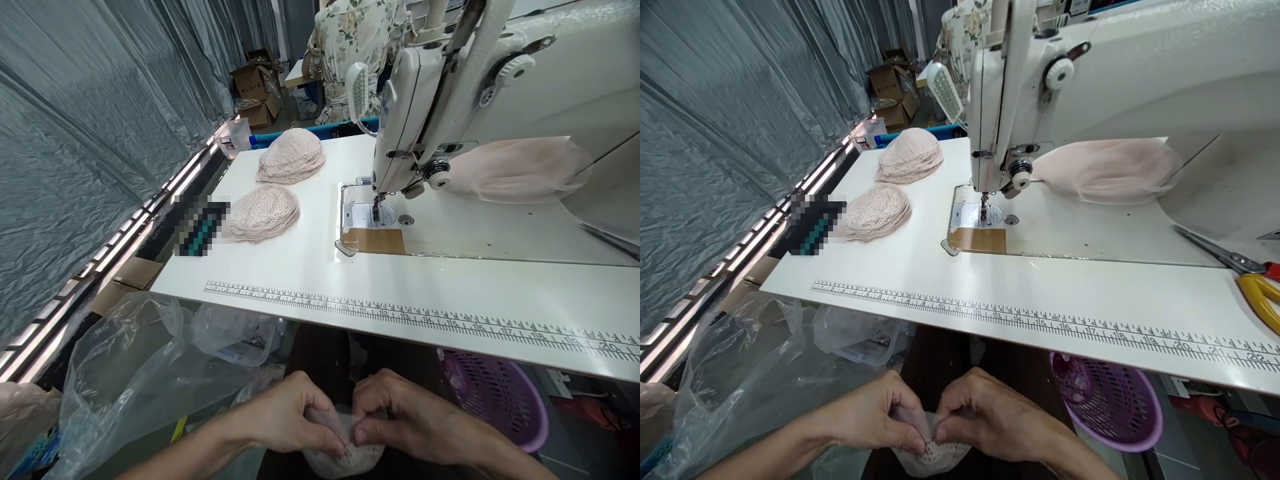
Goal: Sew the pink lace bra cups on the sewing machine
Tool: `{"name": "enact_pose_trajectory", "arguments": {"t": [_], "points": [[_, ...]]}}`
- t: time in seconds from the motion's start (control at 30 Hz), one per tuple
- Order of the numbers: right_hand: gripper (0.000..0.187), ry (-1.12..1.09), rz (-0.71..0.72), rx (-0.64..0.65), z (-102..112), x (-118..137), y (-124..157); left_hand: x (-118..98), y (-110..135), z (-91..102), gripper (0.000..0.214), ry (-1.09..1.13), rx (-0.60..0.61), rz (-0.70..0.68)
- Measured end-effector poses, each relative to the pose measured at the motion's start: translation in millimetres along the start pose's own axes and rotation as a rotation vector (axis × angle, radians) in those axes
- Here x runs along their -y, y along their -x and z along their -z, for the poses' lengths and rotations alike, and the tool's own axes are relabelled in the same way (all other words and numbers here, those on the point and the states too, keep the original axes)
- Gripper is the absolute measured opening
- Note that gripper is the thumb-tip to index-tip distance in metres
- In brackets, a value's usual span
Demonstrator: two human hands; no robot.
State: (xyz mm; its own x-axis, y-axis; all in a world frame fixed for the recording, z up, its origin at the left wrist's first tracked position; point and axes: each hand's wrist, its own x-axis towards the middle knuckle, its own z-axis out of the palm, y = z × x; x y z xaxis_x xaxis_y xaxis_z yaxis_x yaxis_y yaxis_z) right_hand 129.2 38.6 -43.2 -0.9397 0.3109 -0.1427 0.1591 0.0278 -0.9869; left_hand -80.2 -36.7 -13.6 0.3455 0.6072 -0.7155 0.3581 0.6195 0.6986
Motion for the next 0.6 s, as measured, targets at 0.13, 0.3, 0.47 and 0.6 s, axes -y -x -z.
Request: {"name": "enact_pose_trajectory", "arguments": {"t": [0.13, 0.3, 0.47, 0.6], "points": [[0.039, -0.005, -0.007, 0.018, 0.1, -0.1, -0.6, -1.5, -0.7, -1.4, 0.023, -0.002, -0.023, -0.007], [0.022, 0.169, -0.109, -0.028, -3.3, -0.3, 2.9, -1.6, -3.5, 0.1, 0.021, -0.038, -0.066, -0.084], [0.019, 0.152, -0.151, -0.02, 2.3, 1.9, 8.0, 2.0, -0.5, 4.0, 0.02, -0.046, -0.036, -0.097], [0.024, 0.073, -0.142, 0.027, -0.1, -1.8, 6.0, 3.3, 2.2, 3.2, 0.019, -0.083, -0.082, -0.089]]}}
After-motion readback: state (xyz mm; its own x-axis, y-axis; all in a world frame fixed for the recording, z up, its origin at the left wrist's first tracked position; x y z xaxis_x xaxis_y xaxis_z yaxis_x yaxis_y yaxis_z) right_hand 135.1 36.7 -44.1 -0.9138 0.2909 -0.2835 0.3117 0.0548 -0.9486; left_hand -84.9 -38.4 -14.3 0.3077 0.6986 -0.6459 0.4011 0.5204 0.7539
